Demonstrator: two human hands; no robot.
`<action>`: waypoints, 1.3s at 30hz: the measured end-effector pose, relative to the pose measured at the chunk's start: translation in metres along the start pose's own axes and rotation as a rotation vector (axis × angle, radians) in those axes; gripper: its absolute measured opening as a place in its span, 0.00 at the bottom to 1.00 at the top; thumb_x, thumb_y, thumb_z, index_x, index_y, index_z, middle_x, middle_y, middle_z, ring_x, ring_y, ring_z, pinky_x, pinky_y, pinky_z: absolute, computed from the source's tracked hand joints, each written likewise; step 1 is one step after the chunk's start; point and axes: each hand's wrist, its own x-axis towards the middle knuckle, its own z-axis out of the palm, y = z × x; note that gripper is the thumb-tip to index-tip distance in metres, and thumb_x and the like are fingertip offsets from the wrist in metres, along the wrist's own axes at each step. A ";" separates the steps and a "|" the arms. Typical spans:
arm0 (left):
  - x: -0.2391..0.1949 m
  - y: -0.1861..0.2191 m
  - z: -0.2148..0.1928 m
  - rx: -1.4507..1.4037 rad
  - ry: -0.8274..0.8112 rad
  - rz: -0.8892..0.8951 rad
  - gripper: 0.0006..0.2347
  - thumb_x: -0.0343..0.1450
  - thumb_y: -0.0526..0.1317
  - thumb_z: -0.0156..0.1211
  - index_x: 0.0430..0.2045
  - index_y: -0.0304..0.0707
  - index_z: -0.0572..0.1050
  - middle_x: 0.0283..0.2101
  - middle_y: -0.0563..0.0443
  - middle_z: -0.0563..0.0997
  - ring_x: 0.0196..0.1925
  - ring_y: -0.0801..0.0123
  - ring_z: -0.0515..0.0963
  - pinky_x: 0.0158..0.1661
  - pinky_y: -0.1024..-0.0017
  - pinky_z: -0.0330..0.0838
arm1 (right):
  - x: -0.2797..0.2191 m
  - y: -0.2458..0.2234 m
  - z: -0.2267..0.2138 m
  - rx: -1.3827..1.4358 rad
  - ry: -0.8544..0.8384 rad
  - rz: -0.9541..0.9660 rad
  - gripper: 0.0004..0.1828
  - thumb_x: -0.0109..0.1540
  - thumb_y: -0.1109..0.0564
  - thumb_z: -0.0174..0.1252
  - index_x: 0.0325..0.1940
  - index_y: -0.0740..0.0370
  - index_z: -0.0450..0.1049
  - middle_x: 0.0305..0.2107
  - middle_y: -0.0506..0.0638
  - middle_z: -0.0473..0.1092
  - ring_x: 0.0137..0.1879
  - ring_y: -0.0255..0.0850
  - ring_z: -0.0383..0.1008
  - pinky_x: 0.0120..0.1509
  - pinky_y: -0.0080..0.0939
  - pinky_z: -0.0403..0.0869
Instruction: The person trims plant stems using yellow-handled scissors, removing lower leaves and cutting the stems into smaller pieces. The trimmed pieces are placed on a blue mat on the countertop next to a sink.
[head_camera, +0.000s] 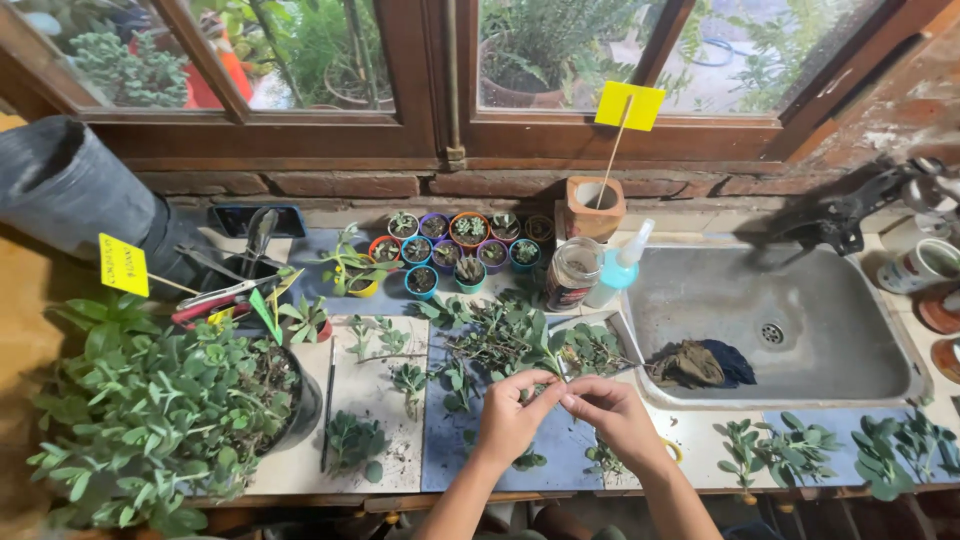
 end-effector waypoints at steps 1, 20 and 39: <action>-0.001 -0.003 -0.001 0.002 0.007 -0.003 0.08 0.68 0.41 0.67 0.33 0.36 0.85 0.27 0.57 0.83 0.20 0.80 0.65 0.22 0.76 0.61 | 0.001 0.000 0.000 0.001 -0.008 0.002 0.07 0.58 0.60 0.67 0.36 0.67 0.85 0.33 0.53 0.79 0.40 0.40 0.74 0.47 0.39 0.71; -0.016 -0.022 -0.060 -0.528 0.101 -0.291 0.09 0.73 0.42 0.61 0.33 0.33 0.81 0.12 0.60 0.62 0.13 0.78 0.52 0.17 0.78 0.46 | 0.005 0.041 -0.008 0.541 -0.136 0.184 0.05 0.57 0.57 0.67 0.35 0.60 0.80 0.42 0.57 0.77 0.53 0.47 0.74 0.53 0.48 0.69; -0.177 -0.134 -0.203 -0.962 0.964 -0.385 0.19 0.78 0.56 0.48 0.27 0.39 0.70 0.26 0.48 0.72 0.24 0.65 0.69 0.28 0.68 0.61 | 0.023 0.124 0.137 0.257 -0.427 0.643 0.05 0.64 0.55 0.61 0.34 0.55 0.76 0.35 0.47 0.75 0.41 0.36 0.70 0.46 0.39 0.62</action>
